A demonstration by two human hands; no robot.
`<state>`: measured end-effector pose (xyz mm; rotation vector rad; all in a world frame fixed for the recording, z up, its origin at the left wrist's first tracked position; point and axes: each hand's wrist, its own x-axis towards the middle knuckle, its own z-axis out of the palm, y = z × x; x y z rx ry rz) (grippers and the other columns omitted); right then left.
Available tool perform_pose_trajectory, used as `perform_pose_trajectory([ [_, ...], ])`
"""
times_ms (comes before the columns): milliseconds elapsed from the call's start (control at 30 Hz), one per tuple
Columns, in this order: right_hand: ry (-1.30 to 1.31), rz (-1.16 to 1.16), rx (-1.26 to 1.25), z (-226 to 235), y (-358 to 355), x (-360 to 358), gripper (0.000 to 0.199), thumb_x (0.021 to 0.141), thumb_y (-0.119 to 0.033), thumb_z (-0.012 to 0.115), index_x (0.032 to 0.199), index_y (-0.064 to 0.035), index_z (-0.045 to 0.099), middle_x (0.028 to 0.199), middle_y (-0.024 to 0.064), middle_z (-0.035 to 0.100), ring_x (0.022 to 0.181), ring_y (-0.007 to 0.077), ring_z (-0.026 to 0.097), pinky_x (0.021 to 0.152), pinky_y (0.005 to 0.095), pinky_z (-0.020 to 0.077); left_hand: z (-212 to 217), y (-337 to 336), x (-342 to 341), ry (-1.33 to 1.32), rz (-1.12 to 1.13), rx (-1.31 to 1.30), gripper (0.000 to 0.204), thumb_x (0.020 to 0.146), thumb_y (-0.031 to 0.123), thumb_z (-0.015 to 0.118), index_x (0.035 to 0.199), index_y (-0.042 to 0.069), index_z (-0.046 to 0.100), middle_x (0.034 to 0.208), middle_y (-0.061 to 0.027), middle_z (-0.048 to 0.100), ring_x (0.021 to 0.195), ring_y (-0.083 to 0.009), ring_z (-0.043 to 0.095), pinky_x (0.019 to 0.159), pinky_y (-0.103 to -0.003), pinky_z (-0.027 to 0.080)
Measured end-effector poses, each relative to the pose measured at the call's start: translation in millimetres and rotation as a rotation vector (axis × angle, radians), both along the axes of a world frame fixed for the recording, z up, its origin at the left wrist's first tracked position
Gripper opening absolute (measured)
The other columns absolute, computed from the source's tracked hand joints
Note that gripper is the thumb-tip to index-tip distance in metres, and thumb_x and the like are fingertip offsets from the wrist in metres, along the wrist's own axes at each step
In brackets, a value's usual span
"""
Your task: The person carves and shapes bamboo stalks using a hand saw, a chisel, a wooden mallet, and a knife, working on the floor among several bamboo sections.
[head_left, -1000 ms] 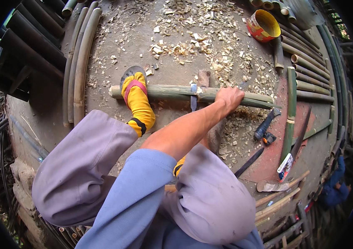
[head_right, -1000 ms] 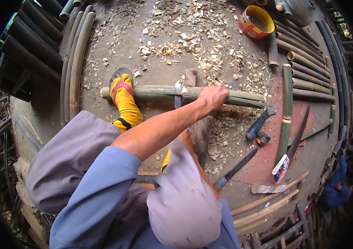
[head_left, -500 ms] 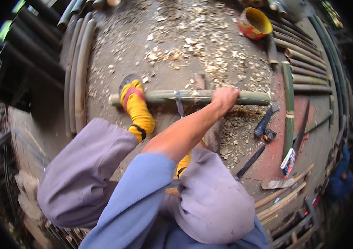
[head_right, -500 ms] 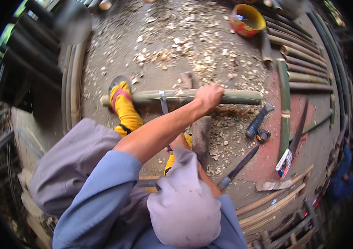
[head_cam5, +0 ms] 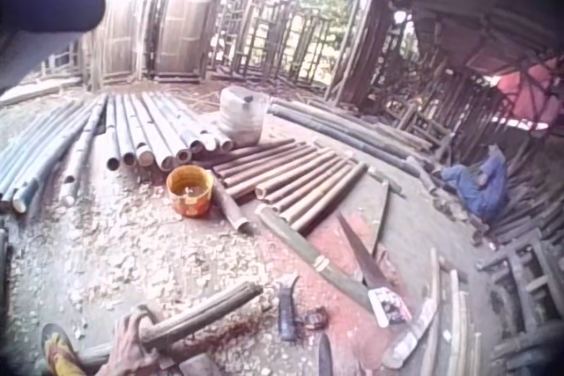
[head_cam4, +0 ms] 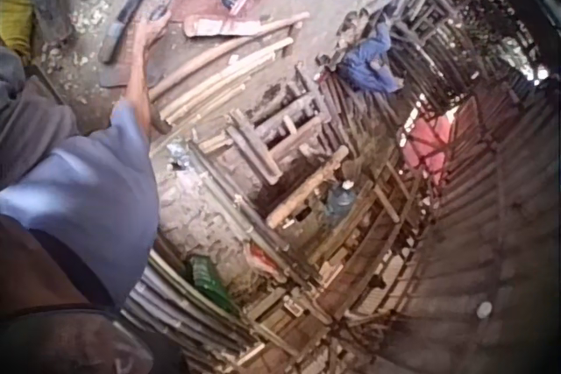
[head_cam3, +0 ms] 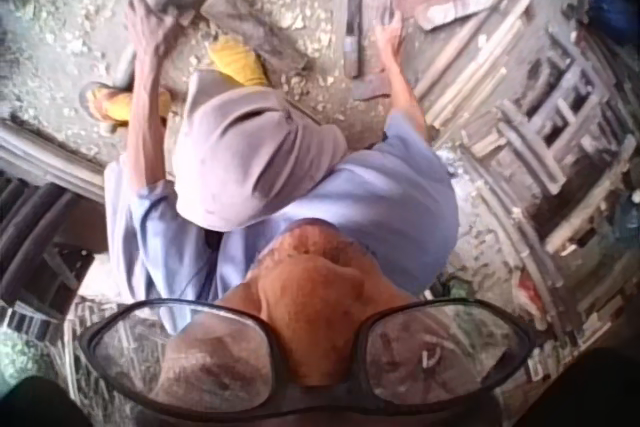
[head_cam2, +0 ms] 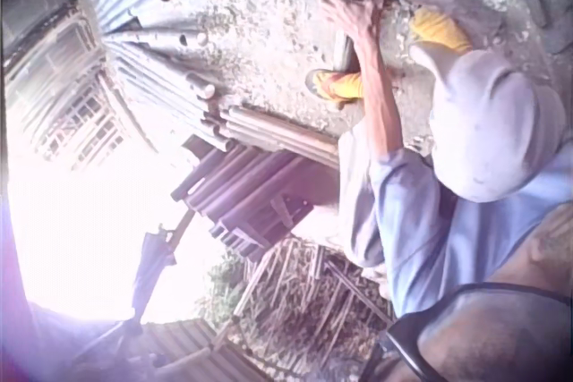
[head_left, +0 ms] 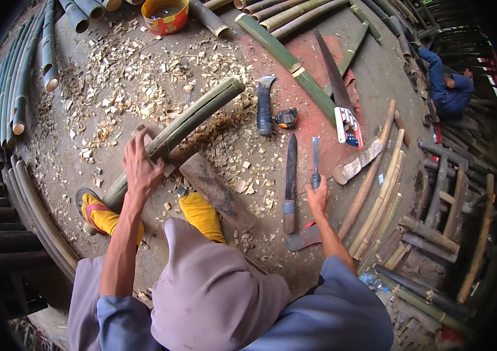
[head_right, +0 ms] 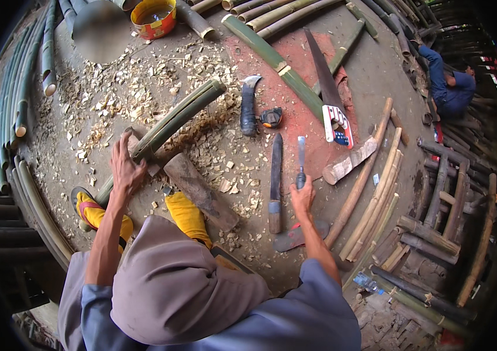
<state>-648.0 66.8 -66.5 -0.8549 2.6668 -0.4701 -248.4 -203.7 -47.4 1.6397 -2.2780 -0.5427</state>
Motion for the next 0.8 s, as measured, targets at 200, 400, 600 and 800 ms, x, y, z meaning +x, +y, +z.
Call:
perform_pose_trajectory([
  [200, 0.346, 0.205, -0.052, -7, -27, -47, 0.075, 0.072, -0.013, 0.067, 0.138, -0.0021, 0.032, 0.134, 0.0256, 0.036, 0.125, 0.0413, 0.035, 0.105, 0.0491, 0.0275, -19, 12, 55, -0.152, 0.062, 0.274, 0.069, 0.067, 0.028, 0.073, 0.125, 0.007, 0.042, 0.108, -0.0175, 0.054, 0.104, -0.0363, 0.052, 0.088, -0.046, 0.041],
  [400, 0.551, 0.428, 0.004, 31, -93, -133, 0.070, 0.066, -0.009, 0.066, 0.132, -0.0048, 0.042, 0.127, 0.0203, 0.044, 0.118, 0.0376, 0.043, 0.099, 0.0463, 0.0363, 16, -26, 57, -0.027, -0.050, 0.020, 0.055, 0.063, 0.015, 0.074, 0.112, 0.003, 0.051, 0.095, -0.0179, 0.054, 0.090, -0.0373, 0.054, 0.076, -0.044, 0.045],
  [600, -0.068, 0.613, -0.086, 45, -111, 7, 0.043, 0.077, -0.011, 0.058, 0.119, 0.0003, 0.053, 0.105, 0.0218, 0.060, 0.098, 0.0354, 0.057, 0.091, 0.0404, 0.0426, 156, -77, 82, 0.331, 0.337, -0.078, 0.041, 0.065, 0.015, 0.071, 0.102, 0.003, 0.056, 0.090, -0.0106, 0.058, 0.081, -0.0218, 0.059, 0.070, -0.039, 0.050],
  [800, -0.291, 0.844, 0.058, 17, -59, 194, 0.090, 0.068, -0.020, 0.073, 0.142, -0.0048, 0.024, 0.116, 0.0274, 0.052, 0.107, 0.0425, 0.049, 0.095, 0.0480, 0.0387, 188, -70, 100, 1.052, 0.426, 0.211, 0.039, 0.075, 0.024, 0.071, 0.105, 0.004, 0.056, 0.089, -0.0077, 0.063, 0.077, -0.0151, 0.063, 0.067, -0.035, 0.056],
])
